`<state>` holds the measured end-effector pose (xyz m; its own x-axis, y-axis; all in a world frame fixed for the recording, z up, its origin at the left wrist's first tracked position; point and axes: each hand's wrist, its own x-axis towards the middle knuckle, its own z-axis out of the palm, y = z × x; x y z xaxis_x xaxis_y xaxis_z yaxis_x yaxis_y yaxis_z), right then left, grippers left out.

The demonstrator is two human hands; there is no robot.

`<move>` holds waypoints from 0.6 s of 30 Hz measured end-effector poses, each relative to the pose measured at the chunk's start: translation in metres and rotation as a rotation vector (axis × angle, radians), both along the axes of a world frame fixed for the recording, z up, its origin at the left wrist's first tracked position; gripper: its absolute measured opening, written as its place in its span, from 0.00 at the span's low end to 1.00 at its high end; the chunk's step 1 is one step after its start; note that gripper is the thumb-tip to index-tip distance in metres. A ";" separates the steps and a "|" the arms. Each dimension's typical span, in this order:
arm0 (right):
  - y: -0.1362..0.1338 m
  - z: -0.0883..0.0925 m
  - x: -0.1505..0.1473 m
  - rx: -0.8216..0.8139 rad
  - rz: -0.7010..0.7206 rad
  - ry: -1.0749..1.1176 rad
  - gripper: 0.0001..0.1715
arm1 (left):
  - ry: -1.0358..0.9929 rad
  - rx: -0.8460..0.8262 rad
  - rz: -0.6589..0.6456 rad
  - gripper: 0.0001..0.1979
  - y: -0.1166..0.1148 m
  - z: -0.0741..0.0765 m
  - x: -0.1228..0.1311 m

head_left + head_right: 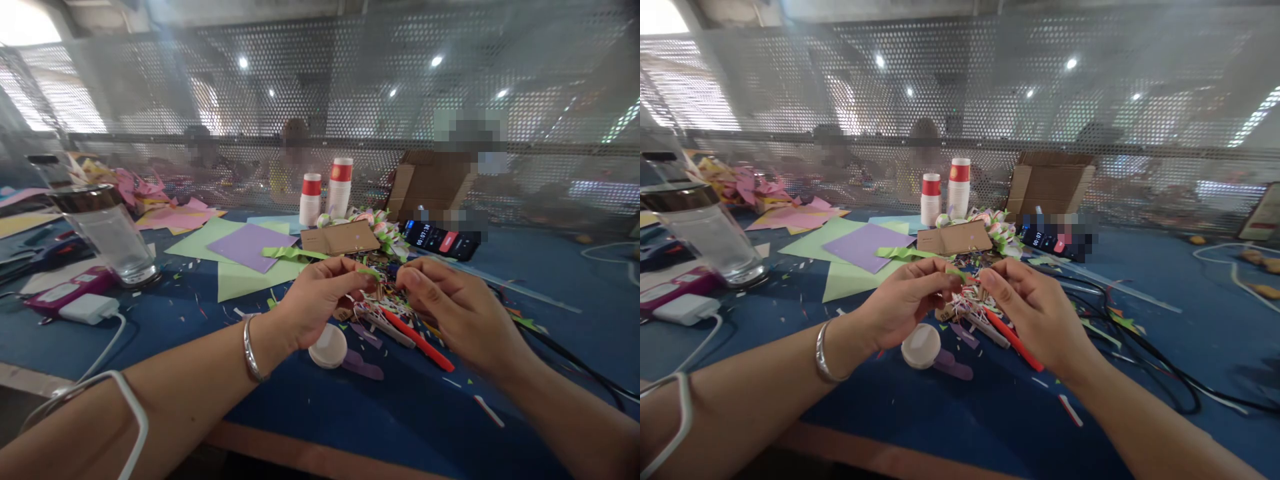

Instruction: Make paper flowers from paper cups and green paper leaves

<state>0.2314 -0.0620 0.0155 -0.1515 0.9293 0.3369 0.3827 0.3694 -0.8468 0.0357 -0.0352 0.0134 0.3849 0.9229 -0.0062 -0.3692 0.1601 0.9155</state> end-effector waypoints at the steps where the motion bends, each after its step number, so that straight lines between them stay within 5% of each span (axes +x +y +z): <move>1: 0.000 -0.001 0.000 -0.018 0.006 0.017 0.29 | 0.014 0.015 -0.003 0.09 0.000 0.000 0.000; 18: -0.003 0.006 -0.009 -0.002 0.042 0.094 0.20 | 0.005 0.024 -0.095 0.09 -0.002 -0.002 0.001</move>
